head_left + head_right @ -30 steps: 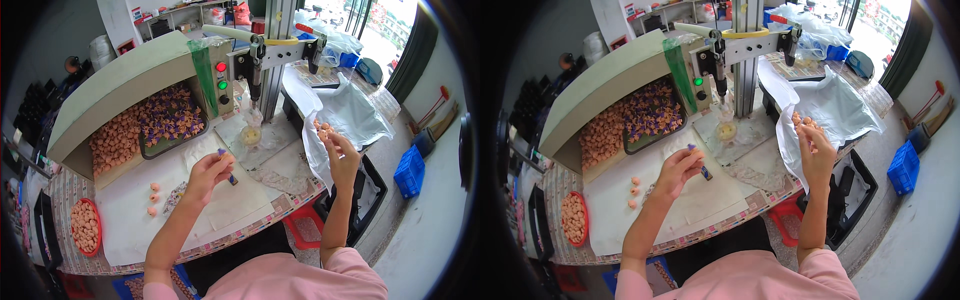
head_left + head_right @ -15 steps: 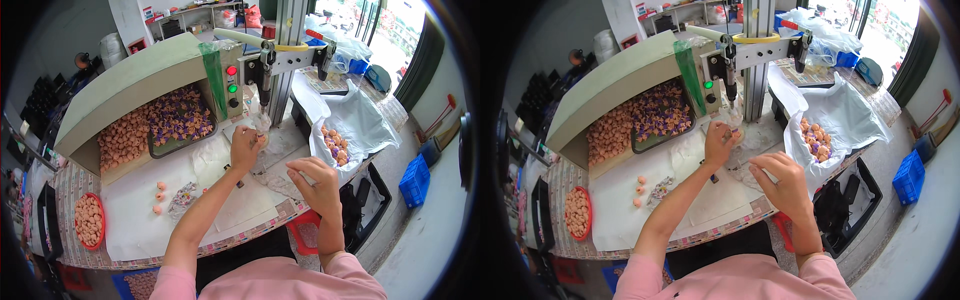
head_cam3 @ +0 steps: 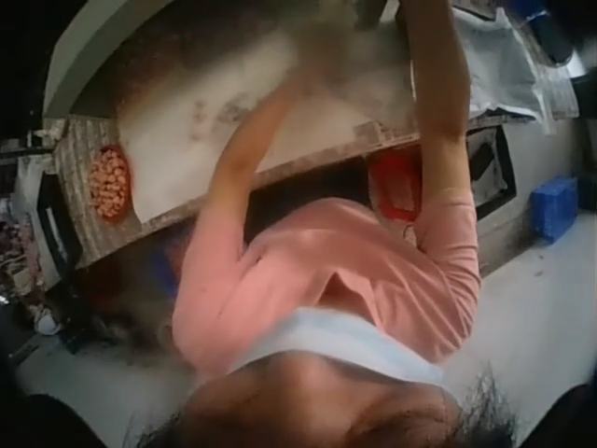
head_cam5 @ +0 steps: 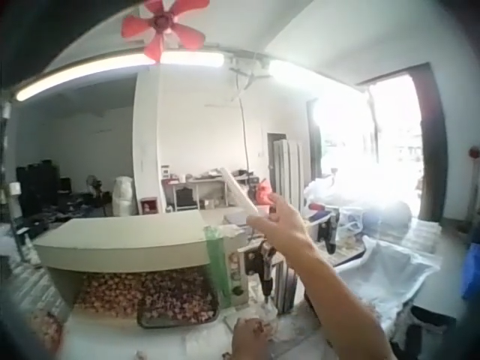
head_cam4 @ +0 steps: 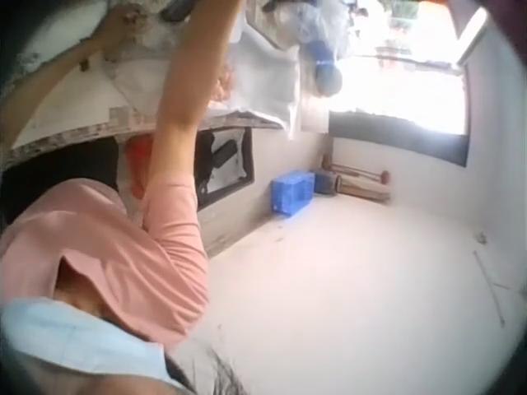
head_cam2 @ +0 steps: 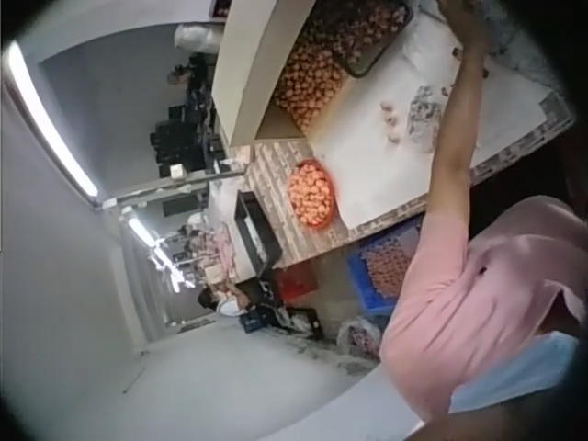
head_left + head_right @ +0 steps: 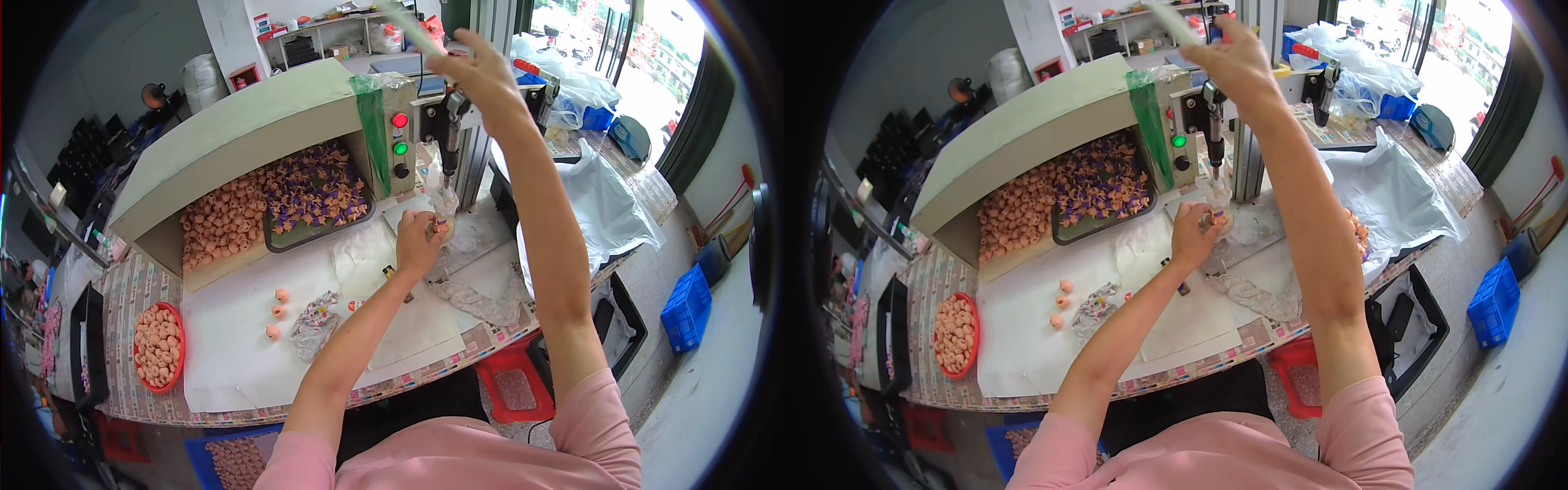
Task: Assembling small toy components using a glue bottle at a factory workbench.
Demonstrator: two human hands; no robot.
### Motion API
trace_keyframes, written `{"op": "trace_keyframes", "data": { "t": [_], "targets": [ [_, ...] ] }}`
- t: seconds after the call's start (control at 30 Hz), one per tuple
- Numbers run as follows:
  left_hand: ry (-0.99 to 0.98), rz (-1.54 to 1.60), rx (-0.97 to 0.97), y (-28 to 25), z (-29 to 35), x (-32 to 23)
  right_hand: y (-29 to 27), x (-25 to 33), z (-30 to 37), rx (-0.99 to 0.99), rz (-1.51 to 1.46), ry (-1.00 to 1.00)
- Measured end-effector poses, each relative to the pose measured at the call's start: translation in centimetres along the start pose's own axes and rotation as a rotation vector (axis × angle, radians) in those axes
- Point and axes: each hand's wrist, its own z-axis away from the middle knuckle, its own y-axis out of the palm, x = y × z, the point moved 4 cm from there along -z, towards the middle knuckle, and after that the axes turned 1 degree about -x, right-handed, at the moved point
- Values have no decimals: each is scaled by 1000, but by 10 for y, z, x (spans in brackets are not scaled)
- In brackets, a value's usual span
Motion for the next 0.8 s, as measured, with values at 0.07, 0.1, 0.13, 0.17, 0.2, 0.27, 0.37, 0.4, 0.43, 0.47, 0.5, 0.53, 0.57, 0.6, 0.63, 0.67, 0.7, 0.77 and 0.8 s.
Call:
{"op": "trace_keyframes", "data": {
  "t": [0.07, 0.1, 0.13, 0.17, 0.2, 0.27, 0.37, 0.4, 0.43, 0.47, 0.5, 0.53, 0.57, 0.6, 0.63, 0.67, 0.7, 0.77, 0.8],
  "targets": [
    [42, -6, 9, -1, -2, 3, -18, 16, 14, -91, -517, -242],
    [75, -20, 19, -5, -1, 8, -26, 32, 39, -55, -726, -417],
    [69, -26, 13, -9, 1, 10, -39, 32, 56, -90, -750, -518],
    [20, 24, 29, -13, 2, 14, -46, 36, 82, 90, -764, -647],
    [-25, 76, 48, -18, 4, 16, -50, 33, 104, 103, -658, -745],
    [-63, 65, 98, -42, 16, 5, -41, 2, 137, -50, -541, -682],
    [-17, 28, 123, -86, 32, -19, -42, -49, 169, -276, -247, -555],
    [46, -14, 98, -108, 40, -20, -39, -50, 182, -301, -217, -502],
    [83, -73, 15, -136, 50, -23, -37, -43, 192, -321, -182, -448],
    [133, -118, -53, -157, 58, -23, -36, -55, 197, -359, -216, -415],
    [88, -207, -113, -177, 73, -16, -33, -66, 213, -379, -243, -362],
    [74, -300, -193, -200, 84, -10, -24, -68, 222, -258, -126, -268],
    [73, -401, -265, -222, 97, 1, -13, -70, 232, -135, -6, -172],
    [8, -471, -296, -242, 110, 20, 0, -75, 240, -59, 40, -123],
    [-51, -561, -280, -256, 119, 30, 16, -84, 249, 14, 94, -70],
    [-71, -639, -274, -271, 132, 45, 33, -89, 256, 72, 97, -55],
    [-90, -707, -274, -281, 144, 62, 52, -89, 263, 131, 109, -47],
    [-117, -712, -238, -283, 150, 72, 85, -88, 270, 214, 117, -117],
    [-143, -713, -204, -284, 151, 77, 100, -88, 272, 211, 117, -115]
  ]
}}
